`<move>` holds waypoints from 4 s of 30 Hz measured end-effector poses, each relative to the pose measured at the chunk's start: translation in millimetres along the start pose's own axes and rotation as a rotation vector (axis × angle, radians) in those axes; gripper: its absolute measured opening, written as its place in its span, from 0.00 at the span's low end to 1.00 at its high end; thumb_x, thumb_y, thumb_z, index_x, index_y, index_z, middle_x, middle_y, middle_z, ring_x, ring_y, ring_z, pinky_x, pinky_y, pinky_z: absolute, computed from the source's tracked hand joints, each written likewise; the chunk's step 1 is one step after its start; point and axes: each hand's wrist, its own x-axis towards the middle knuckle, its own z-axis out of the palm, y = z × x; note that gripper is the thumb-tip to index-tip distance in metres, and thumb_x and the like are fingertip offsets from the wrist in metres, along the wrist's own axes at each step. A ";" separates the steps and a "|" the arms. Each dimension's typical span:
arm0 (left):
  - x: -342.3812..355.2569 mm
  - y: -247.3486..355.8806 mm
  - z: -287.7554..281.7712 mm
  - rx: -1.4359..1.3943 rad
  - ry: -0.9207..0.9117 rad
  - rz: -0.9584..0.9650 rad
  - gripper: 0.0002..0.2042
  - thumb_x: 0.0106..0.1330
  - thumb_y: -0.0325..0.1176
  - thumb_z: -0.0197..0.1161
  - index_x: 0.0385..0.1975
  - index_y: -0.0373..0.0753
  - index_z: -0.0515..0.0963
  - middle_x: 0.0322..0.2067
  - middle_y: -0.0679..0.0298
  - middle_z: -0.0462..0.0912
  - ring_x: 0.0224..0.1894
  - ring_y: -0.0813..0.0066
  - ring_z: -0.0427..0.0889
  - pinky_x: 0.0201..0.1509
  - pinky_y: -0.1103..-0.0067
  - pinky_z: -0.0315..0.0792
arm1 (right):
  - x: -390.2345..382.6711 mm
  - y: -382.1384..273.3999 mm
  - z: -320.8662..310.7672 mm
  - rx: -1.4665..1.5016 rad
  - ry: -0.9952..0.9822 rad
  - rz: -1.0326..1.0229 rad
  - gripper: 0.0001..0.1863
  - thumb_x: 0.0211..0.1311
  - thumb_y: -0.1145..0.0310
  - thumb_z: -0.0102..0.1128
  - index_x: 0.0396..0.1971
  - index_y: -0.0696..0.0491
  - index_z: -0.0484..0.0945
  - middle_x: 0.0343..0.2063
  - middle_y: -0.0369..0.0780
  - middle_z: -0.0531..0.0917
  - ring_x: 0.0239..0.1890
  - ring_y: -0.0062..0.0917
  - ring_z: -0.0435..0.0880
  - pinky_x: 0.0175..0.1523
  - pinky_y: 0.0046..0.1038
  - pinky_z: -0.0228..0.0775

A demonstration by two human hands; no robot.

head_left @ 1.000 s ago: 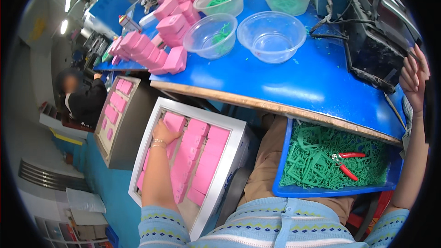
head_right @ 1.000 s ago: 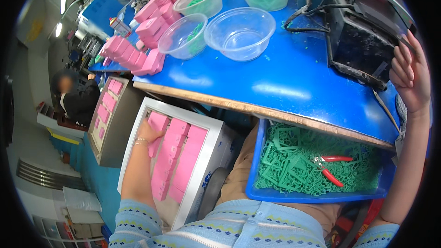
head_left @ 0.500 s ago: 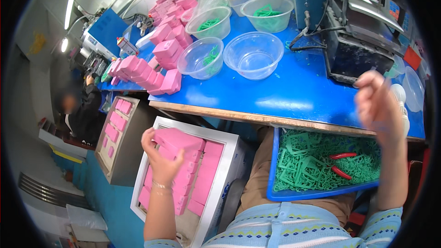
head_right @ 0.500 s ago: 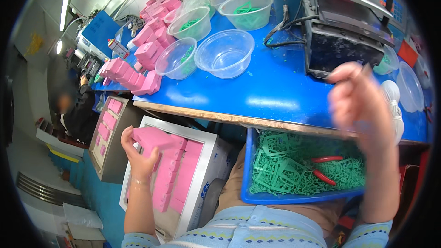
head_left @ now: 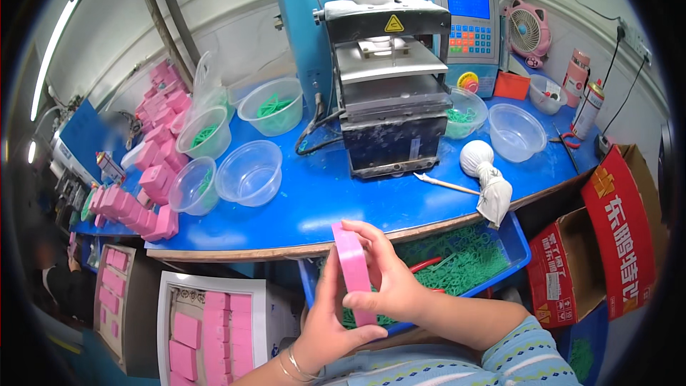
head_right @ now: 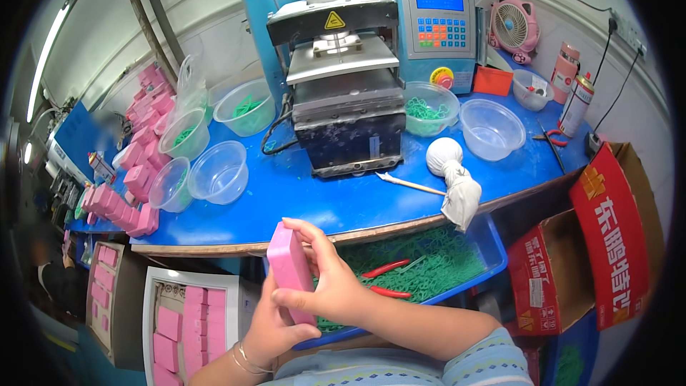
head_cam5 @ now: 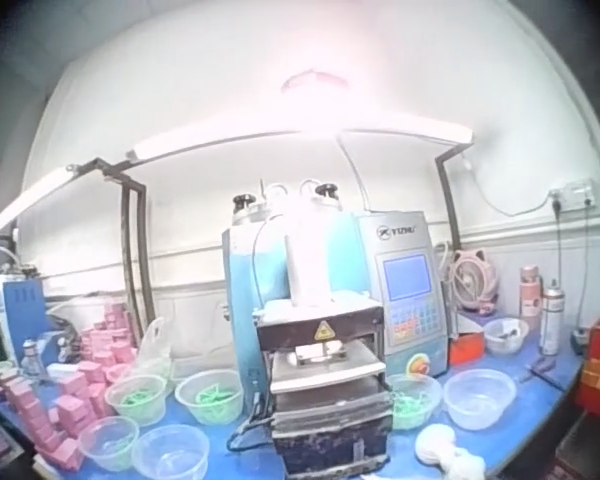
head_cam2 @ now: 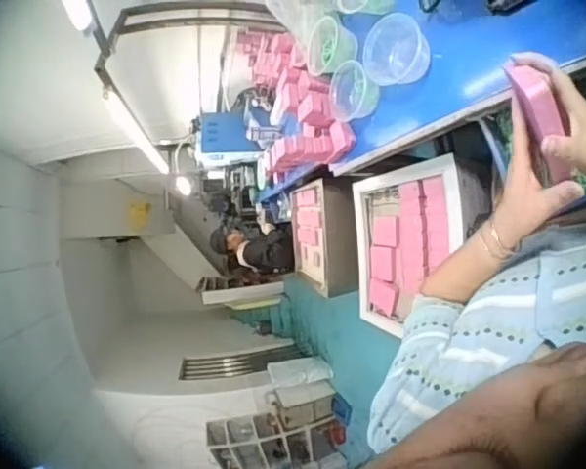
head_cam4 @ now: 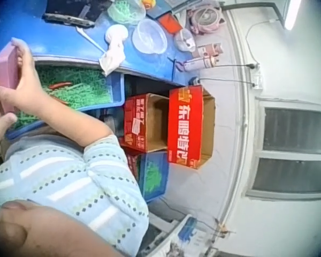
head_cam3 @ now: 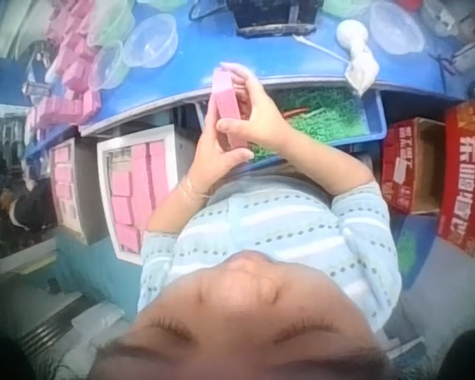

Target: The person prepares silicone molds with frames, uses a wax injection machine, and removes the molded wax patterns.

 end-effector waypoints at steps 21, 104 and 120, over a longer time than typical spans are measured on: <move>51.7 -4.7 35.8 -0.161 0.003 -0.057 0.39 0.62 0.47 0.54 0.64 0.32 0.41 0.60 0.55 0.57 0.61 0.69 0.60 0.62 0.75 0.54 | 5.5 -15.9 -49.4 -0.190 0.228 -0.279 0.33 0.61 0.59 0.49 0.64 0.54 0.50 0.53 0.47 0.63 0.54 0.30 0.64 0.60 0.30 0.53; 90.5 52.9 -27.8 0.172 0.360 0.297 0.14 0.69 0.36 0.46 0.33 0.29 0.70 0.28 0.58 0.72 0.22 0.76 0.73 0.23 0.83 0.69 | 33.7 -4.2 -67.3 0.482 0.206 0.058 0.31 0.59 0.47 0.43 0.53 0.56 0.59 0.40 0.45 0.74 0.40 0.28 0.77 0.44 0.30 0.72; 96.2 55.5 -23.6 -0.071 0.462 0.155 0.08 0.65 0.31 0.53 0.35 0.30 0.71 0.20 0.61 0.75 0.19 0.76 0.75 0.20 0.82 0.71 | 31.2 -7.0 -67.5 0.540 0.211 0.084 0.30 0.61 0.45 0.41 0.54 0.54 0.59 0.41 0.45 0.74 0.42 0.31 0.78 0.46 0.33 0.73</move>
